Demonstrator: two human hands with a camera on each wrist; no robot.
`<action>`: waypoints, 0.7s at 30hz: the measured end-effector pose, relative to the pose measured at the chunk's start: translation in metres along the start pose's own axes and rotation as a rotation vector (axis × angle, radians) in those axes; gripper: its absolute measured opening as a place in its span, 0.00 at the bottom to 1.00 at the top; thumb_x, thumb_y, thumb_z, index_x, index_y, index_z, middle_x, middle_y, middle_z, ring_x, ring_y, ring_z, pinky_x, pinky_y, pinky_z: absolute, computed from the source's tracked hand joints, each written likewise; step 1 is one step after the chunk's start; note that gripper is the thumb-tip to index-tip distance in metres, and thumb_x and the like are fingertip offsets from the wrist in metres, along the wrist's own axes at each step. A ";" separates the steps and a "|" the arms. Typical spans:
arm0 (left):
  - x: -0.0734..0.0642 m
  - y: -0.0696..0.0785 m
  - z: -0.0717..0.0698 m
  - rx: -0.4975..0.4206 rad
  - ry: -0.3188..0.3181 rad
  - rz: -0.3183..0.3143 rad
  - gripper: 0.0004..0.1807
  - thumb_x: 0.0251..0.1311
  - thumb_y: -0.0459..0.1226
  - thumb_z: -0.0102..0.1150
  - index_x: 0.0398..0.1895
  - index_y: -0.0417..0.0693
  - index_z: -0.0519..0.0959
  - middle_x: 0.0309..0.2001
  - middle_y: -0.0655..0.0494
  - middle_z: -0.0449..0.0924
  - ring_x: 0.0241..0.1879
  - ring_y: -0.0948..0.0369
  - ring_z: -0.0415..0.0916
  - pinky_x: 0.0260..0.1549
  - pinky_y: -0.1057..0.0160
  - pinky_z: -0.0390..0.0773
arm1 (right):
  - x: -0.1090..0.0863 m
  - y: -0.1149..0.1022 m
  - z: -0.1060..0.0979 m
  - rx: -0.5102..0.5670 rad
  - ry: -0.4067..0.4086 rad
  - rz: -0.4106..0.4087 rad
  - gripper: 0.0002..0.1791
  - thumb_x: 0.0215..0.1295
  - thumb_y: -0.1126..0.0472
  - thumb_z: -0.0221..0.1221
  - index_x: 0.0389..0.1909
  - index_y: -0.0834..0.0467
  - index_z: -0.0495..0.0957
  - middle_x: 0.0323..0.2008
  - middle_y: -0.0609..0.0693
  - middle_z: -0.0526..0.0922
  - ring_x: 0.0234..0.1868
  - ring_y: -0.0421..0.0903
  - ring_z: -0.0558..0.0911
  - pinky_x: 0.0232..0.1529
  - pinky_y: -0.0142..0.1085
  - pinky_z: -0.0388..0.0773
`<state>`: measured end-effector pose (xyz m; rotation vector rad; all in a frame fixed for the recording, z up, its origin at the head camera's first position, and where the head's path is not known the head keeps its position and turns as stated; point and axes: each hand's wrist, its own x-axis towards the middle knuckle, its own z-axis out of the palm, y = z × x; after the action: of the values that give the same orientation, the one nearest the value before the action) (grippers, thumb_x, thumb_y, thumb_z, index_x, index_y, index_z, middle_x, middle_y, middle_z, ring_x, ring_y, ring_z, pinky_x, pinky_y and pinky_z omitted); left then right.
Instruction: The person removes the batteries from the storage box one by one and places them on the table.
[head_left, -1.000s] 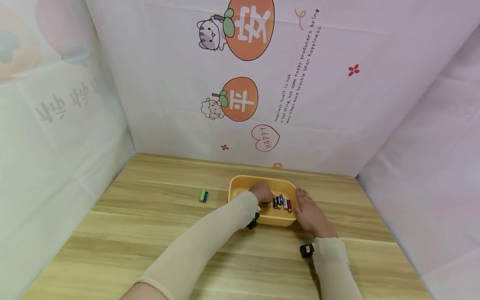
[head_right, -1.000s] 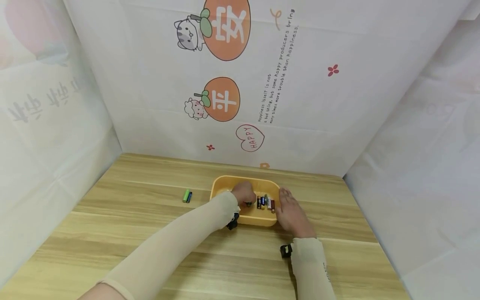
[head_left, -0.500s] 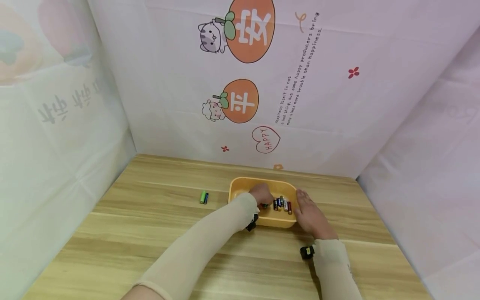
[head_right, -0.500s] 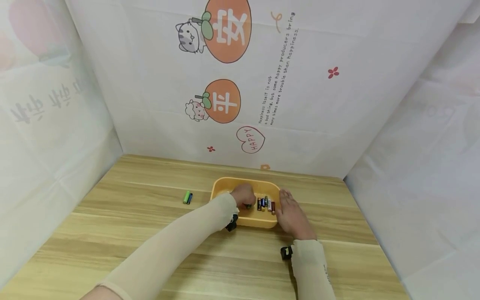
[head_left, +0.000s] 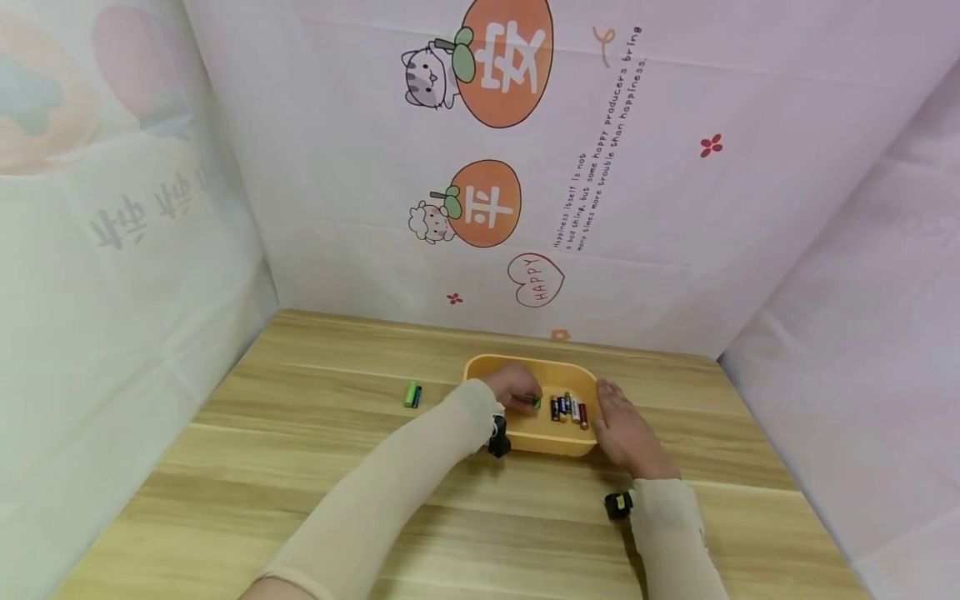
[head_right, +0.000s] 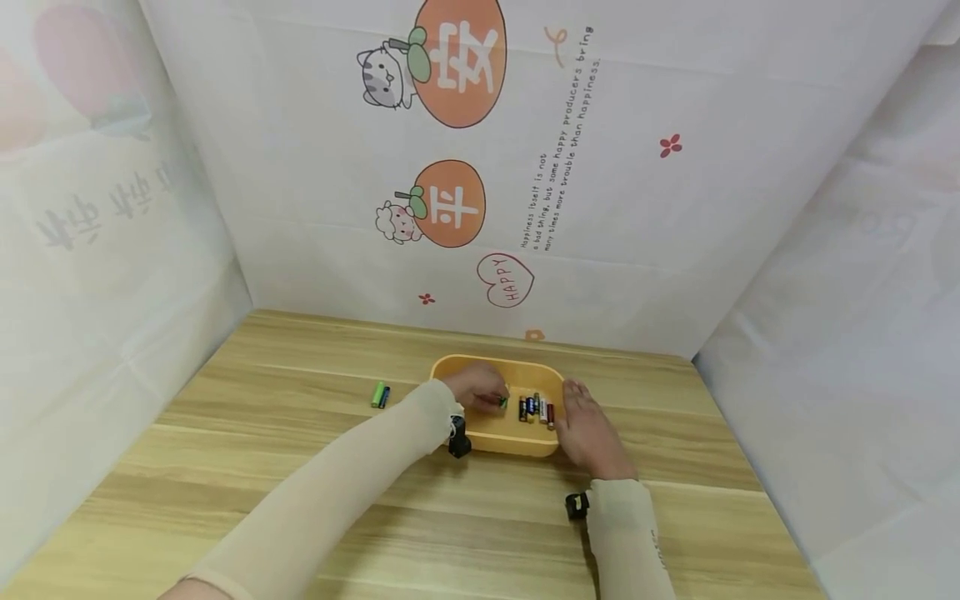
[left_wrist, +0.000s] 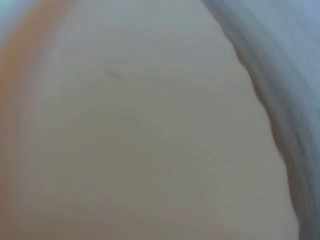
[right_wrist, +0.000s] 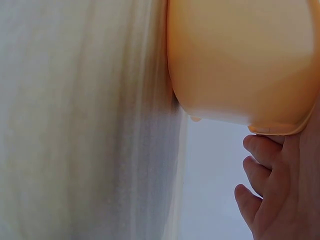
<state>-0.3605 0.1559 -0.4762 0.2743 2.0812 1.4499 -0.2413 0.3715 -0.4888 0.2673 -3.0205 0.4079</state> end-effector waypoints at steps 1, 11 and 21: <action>-0.001 0.001 0.000 -0.027 -0.001 -0.008 0.06 0.56 0.26 0.64 0.23 0.38 0.79 0.27 0.47 0.78 0.24 0.57 0.75 0.25 0.62 0.82 | 0.000 0.000 0.000 0.000 0.001 -0.002 0.34 0.76 0.58 0.40 0.74 0.70 0.41 0.74 0.66 0.46 0.74 0.63 0.46 0.72 0.55 0.45; -0.015 0.008 -0.003 -0.272 -0.009 -0.045 0.05 0.61 0.27 0.60 0.39 0.33 0.80 0.34 0.43 0.82 0.27 0.56 0.80 0.42 0.54 0.83 | -0.002 -0.001 -0.002 -0.002 0.014 -0.021 0.34 0.76 0.59 0.41 0.74 0.71 0.43 0.74 0.66 0.48 0.73 0.64 0.47 0.71 0.56 0.47; -0.026 0.007 -0.008 -0.376 0.004 -0.014 0.21 0.61 0.26 0.60 0.57 0.30 0.73 0.38 0.43 0.81 0.32 0.55 0.81 0.38 0.59 0.84 | -0.001 -0.003 -0.004 0.004 0.000 -0.009 0.34 0.75 0.59 0.40 0.74 0.70 0.41 0.74 0.67 0.47 0.73 0.63 0.45 0.71 0.55 0.46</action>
<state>-0.3445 0.1398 -0.4591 0.1059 1.7620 1.7936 -0.2399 0.3695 -0.4841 0.2817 -3.0173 0.4133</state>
